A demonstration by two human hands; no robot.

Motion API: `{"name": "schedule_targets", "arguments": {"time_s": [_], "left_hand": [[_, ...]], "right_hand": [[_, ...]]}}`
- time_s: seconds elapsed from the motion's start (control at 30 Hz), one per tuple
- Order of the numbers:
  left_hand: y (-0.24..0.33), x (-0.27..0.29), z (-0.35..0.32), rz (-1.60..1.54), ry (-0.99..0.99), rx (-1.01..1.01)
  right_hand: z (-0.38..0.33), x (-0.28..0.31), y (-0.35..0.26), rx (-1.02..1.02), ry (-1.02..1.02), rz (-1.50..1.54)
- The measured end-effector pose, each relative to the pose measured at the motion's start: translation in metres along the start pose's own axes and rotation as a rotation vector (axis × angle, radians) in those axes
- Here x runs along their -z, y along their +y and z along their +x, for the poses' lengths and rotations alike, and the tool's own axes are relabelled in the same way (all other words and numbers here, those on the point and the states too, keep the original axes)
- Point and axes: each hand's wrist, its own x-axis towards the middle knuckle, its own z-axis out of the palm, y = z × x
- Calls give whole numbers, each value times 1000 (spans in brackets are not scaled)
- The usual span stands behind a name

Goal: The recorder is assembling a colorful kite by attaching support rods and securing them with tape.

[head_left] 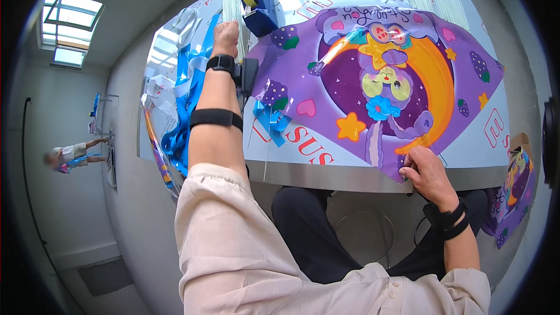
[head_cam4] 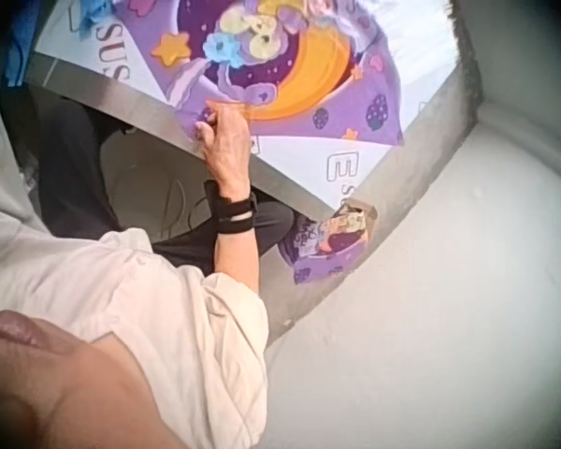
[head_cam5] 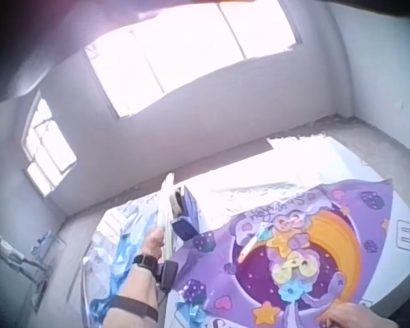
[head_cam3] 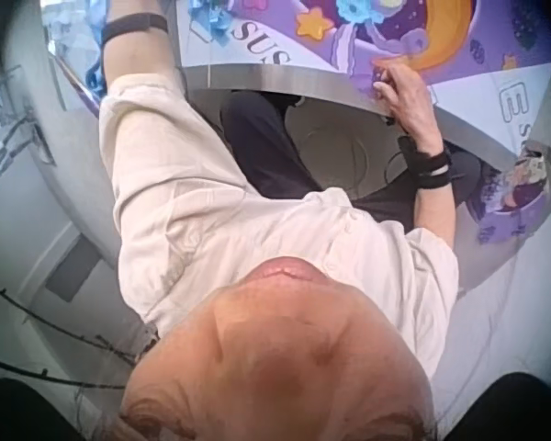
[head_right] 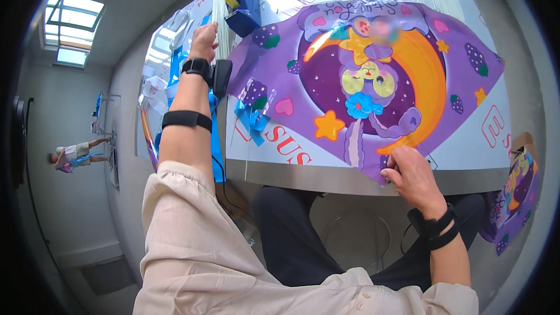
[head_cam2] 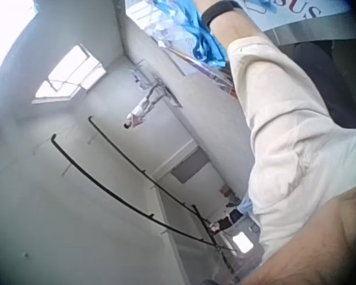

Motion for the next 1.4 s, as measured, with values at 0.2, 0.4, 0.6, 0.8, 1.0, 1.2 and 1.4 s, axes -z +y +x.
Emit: {"name": "schedule_targets", "arguments": {"time_s": [0.2, 0.4, 0.6, 0.8, 1.0, 1.2, 1.4], "left_hand": [[9, -28, 58, -84, 97, 84], [21, -35, 57, -82, 120, 17], [22, -13, 39, -405, -134, 329], [-25, -25, 37, -672, -133, 442], [-48, -55, 39, -580, -38, 443], [3, -31, -67, -787, -148, -41], [-19, -62, -283, -758, -575, 7]], "right_hand": [[4, -2, -6, -89, 11, -63], [3, -4, -6, -72, 27, -73], [2, -3, -6, -36, 51, -64], [1, -5, -4, -40, 54, -61], [1, -4, -3, -33, 50, -53], [0, -6, 4, 2, 90, -41], [-4, -11, 28, 32, 100, -36]]}}
